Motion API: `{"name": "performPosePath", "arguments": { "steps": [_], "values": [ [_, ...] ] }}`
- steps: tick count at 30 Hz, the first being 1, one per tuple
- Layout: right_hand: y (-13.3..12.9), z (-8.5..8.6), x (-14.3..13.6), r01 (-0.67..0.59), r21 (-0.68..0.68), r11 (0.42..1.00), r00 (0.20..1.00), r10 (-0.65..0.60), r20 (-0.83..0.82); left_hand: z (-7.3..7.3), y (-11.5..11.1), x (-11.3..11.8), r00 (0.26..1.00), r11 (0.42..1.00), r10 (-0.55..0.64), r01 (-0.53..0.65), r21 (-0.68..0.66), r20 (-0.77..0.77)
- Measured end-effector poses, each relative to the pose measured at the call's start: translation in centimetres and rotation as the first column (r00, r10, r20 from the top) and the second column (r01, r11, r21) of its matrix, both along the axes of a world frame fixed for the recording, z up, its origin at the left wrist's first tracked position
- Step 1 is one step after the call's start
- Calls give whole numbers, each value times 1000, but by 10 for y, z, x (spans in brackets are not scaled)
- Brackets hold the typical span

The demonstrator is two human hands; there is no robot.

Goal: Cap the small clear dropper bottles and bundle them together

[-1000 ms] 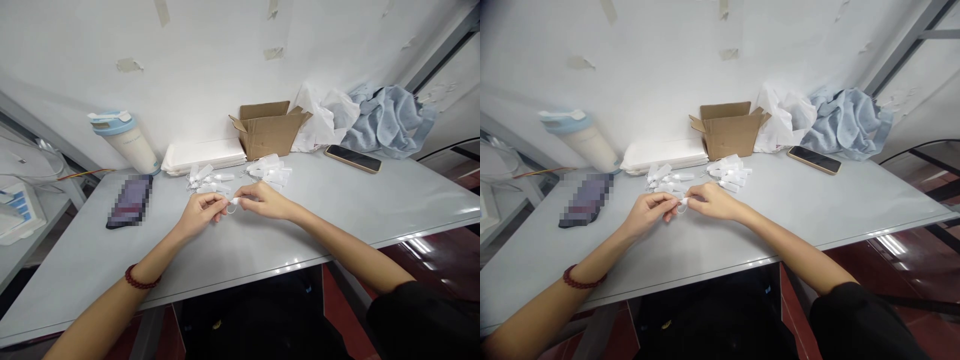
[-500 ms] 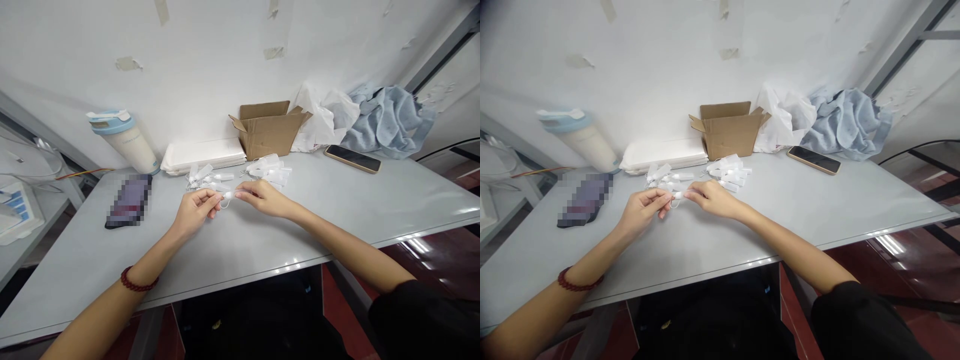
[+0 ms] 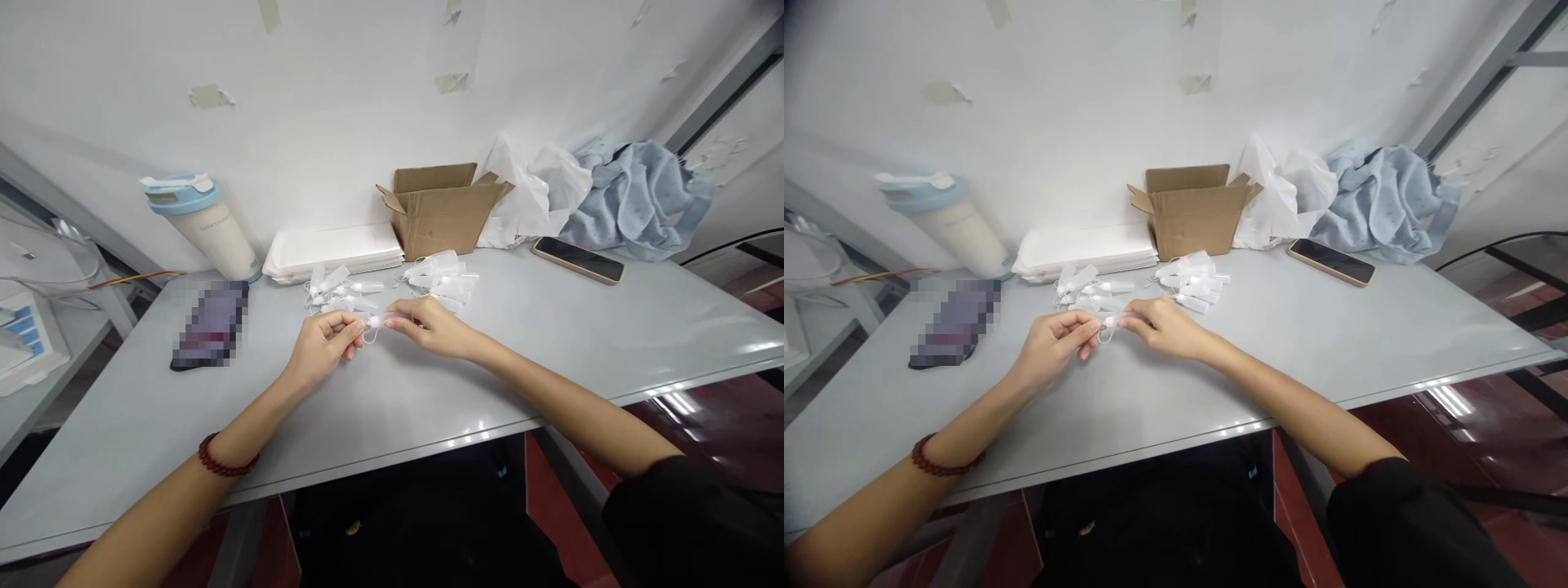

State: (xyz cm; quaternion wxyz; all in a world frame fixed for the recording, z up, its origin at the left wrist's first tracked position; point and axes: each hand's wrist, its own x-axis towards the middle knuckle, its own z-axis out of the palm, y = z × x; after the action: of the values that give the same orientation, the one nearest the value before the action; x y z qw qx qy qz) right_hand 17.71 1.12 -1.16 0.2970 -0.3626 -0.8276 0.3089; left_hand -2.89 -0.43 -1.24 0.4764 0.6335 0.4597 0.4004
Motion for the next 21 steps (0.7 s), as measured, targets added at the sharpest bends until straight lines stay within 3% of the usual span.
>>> {"name": "performPosePath", "arguments": {
  "steps": [9,21],
  "values": [
    [0,8,3,19,-17,1000,999,-19,-28,-4,7,-1,982,997,36,-21,-79,188],
    [2,9,5,3,-6,1000,1000,-3,-12,4,2,1,1000,998,16,-18,52,26]
  ]
}}
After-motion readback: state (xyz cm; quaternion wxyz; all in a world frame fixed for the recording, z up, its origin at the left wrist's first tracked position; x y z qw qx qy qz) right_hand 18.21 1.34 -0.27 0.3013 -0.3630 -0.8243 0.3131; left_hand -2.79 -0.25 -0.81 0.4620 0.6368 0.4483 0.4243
